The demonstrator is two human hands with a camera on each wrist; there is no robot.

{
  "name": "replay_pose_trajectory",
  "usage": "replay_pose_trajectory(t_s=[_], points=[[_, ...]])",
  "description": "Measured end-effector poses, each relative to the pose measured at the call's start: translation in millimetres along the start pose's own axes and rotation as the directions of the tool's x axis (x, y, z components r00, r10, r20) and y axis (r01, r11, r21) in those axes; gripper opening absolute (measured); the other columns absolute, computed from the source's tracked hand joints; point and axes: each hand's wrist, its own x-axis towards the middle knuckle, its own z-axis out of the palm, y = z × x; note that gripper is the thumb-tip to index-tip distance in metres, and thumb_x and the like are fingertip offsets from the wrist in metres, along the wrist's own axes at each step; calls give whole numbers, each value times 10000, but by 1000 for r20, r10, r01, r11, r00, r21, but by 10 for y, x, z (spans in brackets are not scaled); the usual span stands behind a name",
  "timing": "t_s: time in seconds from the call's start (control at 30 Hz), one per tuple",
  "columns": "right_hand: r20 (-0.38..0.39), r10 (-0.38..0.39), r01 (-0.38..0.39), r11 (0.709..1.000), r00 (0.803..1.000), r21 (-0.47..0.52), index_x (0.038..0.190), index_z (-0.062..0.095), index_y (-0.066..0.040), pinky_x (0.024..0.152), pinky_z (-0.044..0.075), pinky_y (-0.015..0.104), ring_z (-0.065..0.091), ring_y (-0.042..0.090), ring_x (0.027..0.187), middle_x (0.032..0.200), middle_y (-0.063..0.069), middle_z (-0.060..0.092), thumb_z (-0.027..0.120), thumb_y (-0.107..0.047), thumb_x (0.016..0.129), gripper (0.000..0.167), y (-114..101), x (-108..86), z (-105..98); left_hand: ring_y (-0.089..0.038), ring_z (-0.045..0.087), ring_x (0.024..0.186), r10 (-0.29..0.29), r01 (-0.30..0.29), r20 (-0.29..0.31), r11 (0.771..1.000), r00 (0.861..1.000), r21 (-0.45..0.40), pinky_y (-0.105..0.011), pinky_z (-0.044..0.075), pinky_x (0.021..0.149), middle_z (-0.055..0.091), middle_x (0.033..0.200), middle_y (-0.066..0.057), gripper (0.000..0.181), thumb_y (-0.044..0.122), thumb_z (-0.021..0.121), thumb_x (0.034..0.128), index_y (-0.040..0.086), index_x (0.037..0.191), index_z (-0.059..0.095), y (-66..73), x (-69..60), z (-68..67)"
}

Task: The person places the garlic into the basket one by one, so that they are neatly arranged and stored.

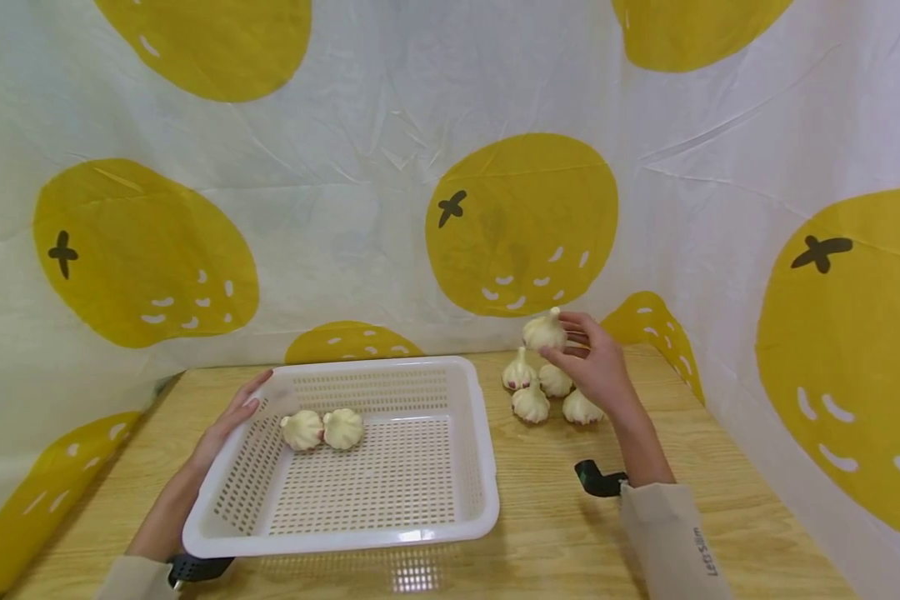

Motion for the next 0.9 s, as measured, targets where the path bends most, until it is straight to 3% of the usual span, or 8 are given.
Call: replay_pose_trajectory(t_s=[0.23,0.6,0.83,0.9], points=[[52,-15,15,1000,999,-3,1519,452,-57,939,466,110,539,431,1312,1491,254,486,716,-230,991,615,-55,2,33,-40,424,1395,1,-1,5,1000,1000,-1,-285,459,1047,240,1603,47,557,289,193,1146,269,1667,-2,-1,-2,-7],[133,5,-10,999,991,34,1508,429,-65,902,445,52,498,439,1354,1515,242,444,720,-250,989,623,-94,15,106,-24,428,1390,26,-25,37,999,999,-23,-259,451,1059,281,1580,89,554,263,181,1147,256,1667,-10,-19,2,-37],[157,6,-7,1000,988,8,1517,420,-91,972,546,308,542,486,1332,1527,239,440,709,-267,996,620,-122,7,134,-26,426,1395,27,-26,35,1000,999,-13,-259,454,1054,273,1586,83,550,265,178,1147,261,1668,1,-12,6,-31],[162,5,-7,1000,987,11,1512,425,-99,965,548,308,541,481,1334,1531,237,436,708,-268,997,611,-124,10,147,-34,426,1397,27,-26,34,1000,999,-11,-262,454,1056,273,1588,75,550,264,180,1147,259,1668,5,-9,10,-27]])
